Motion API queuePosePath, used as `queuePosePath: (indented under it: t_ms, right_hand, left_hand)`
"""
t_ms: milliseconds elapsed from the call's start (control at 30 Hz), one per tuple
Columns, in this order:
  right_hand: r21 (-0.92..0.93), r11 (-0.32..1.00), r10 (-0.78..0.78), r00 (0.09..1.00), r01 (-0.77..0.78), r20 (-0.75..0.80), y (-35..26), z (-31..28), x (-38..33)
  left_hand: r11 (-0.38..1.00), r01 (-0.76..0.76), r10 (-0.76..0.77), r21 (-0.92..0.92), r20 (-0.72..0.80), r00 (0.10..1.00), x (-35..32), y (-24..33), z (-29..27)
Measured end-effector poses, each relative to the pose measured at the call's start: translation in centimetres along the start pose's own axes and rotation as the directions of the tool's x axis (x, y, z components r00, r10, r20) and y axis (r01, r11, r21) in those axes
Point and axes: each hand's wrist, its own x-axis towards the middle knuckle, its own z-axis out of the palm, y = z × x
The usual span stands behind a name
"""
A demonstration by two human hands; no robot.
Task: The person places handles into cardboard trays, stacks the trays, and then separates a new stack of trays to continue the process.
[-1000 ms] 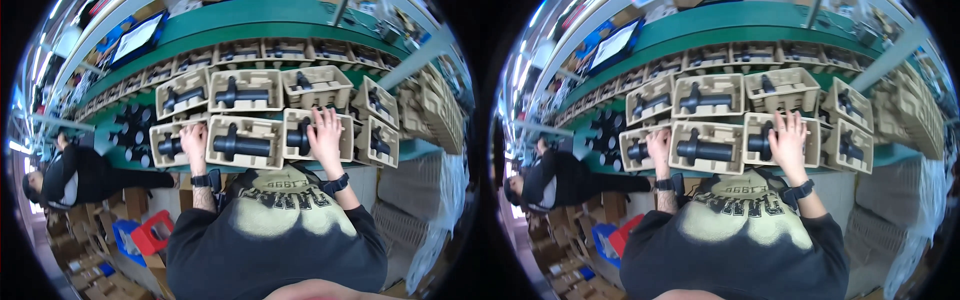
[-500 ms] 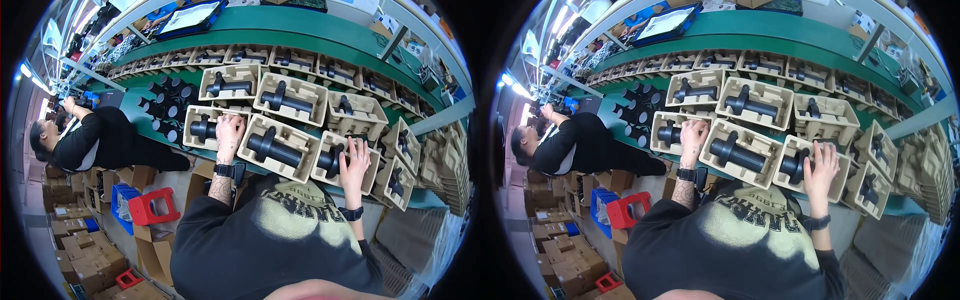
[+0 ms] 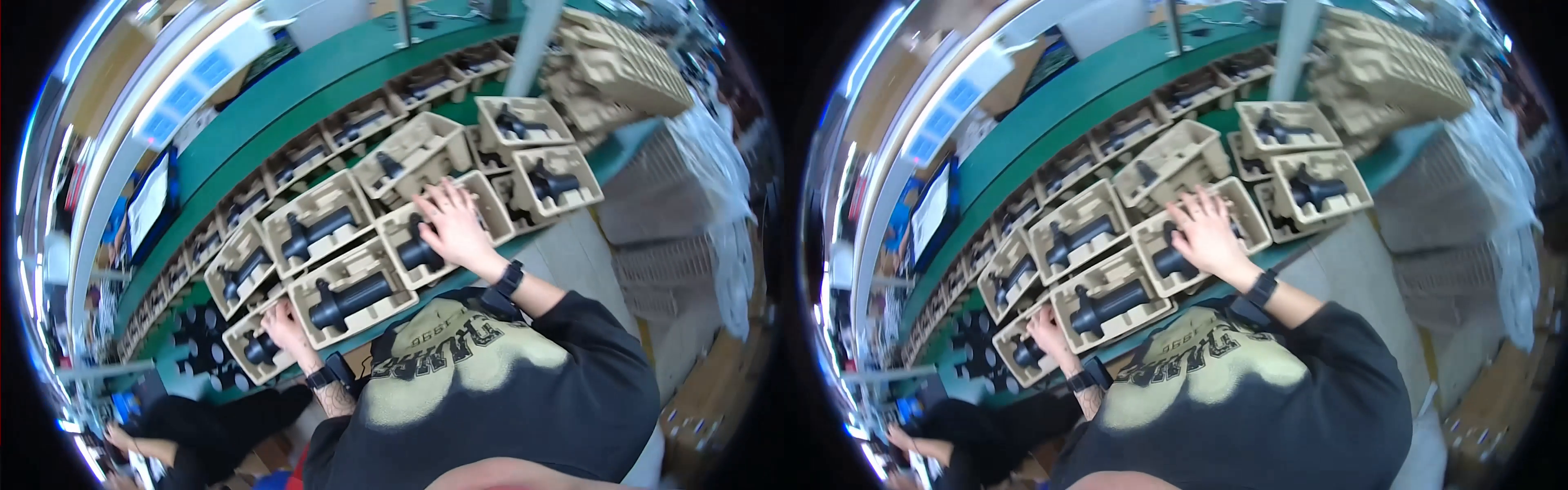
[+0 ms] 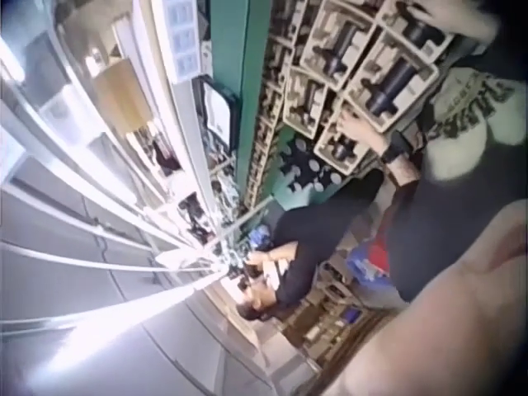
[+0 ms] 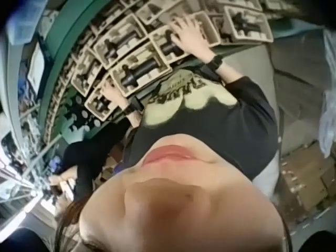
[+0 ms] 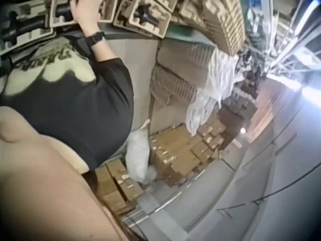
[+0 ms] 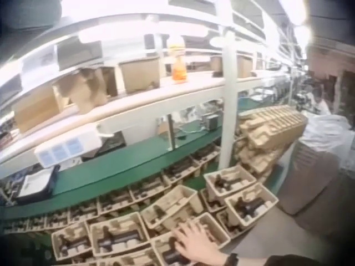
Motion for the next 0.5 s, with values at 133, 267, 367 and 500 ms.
queuePosePath:
  t_ms: [133,267,367,500]
  right_hand:
    - [-0.005,1.0,0.016,0.998,-0.016,-0.057,0.1,-0.3,-0.1]
    - [0.088,0.996,0.036,0.994,-0.026,-0.108,0.2,-0.2,-0.6]
    - [0.132,0.991,0.016,0.984,0.008,-0.178,1.1,0.7,-1.2]
    - [0.166,0.967,-0.137,0.942,0.194,-0.305,1.5,-0.8,-2.1]
  left_hand:
    - [0.998,-0.033,0.035,-0.044,0.031,0.999,0.5,0.0,0.4]
    - [0.999,-0.04,0.041,-0.038,0.039,0.998,0.7,0.4,0.1]
    - [1.0,-0.025,0.026,-0.008,0.126,0.992,0.6,0.1,-0.2]
    - [0.984,-0.028,0.084,-0.174,0.326,0.942,1.3,-0.7,-3.2]
